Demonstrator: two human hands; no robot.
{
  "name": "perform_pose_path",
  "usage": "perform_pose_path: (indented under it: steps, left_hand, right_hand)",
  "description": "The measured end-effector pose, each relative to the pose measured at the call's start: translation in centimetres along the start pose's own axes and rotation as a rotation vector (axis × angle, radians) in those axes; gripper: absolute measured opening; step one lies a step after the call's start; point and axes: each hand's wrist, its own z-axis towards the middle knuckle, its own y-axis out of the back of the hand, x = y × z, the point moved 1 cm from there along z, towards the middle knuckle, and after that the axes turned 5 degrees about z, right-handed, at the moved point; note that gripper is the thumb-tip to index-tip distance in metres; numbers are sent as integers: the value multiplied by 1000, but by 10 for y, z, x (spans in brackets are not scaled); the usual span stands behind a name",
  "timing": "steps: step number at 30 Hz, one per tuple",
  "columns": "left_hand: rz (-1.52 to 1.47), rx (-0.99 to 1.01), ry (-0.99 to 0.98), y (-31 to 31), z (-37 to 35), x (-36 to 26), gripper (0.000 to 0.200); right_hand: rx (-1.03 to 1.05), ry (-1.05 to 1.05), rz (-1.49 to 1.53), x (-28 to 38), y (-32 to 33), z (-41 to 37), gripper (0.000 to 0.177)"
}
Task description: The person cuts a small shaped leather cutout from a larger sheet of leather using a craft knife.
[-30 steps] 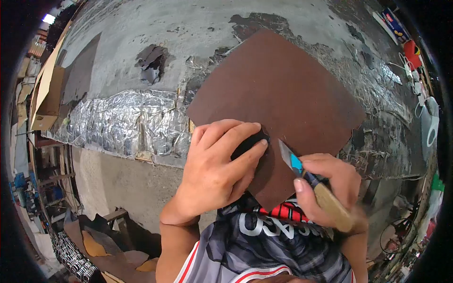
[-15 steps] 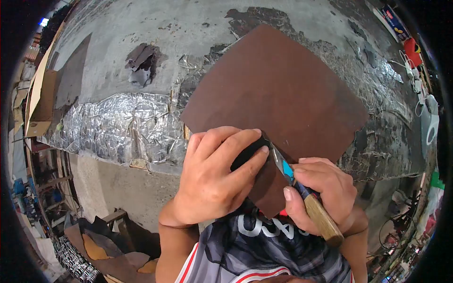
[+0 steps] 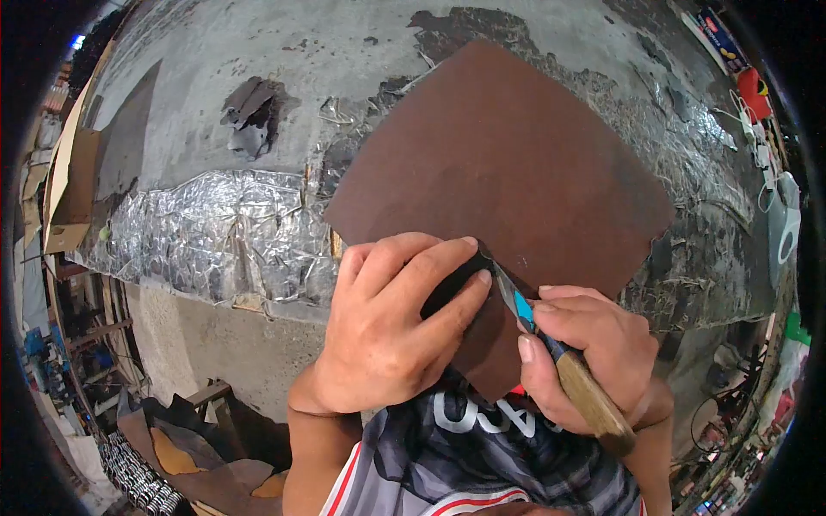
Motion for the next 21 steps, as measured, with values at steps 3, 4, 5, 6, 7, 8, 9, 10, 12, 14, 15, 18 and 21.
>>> perform_pose_path:
  steps: [3, 4, 5, 6, 7, 8, 9, 10, 12, 14, 15, 18, 21]
  left_hand:
    - [5, 3, -26, 0, -1, 2, 40]
    - [6, 10, -47, 0, -2, 3, 40]
    - [10, 16, -69, 1, -2, 4, 41]
    - [-1, 13, -68, 2, -2, 4, 40]
    - [-10, 9, -67, 2, -3, 5, 40]
    - [-19, 4, -65, 2, -3, 5, 39]
    - [-28, -10, -54, 2, -4, 4, 38]
    - [-36, -25, -41, 1, -5, 3, 37]
    - [-52, -54, -4, 2, -3, 1, 37]
    - [-75, -71, 50, 3, -2, -1, 38]
    - [-79, -70, 57, 3, -3, -1, 37]
    - [-90, -62, 67, 3, -2, 0, 36]
    - [-94, -63, 82, 4, -2, -2, 36]
  right_hand:
    - [-33, -6, -33, -3, -6, 3, 29]
    - [-23, -8, -44, -3, -8, 6, 29]
    - [-16, -8, -55, -4, -9, 9, 29]
    - [-10, -6, -67, -3, -9, 11, 29]
    - [-19, -16, -75, -3, -8, 11, 28]
    - [-27, -26, -83, -4, -9, 10, 26]
    - [-35, -34, -89, -3, -9, 8, 25]
    - [-43, -88, -75, -2, -8, 6, 27]
    - [-51, -190, -50, -1, -2, -2, 32]
    - [-73, -190, -6, -4, 8, -8, 32]
    - [-70, -191, -6, -3, 11, -10, 32]
    - [-29, -108, -42, -1, 16, -7, 33]
    - [-18, -40, 39, -3, 11, -9, 36]
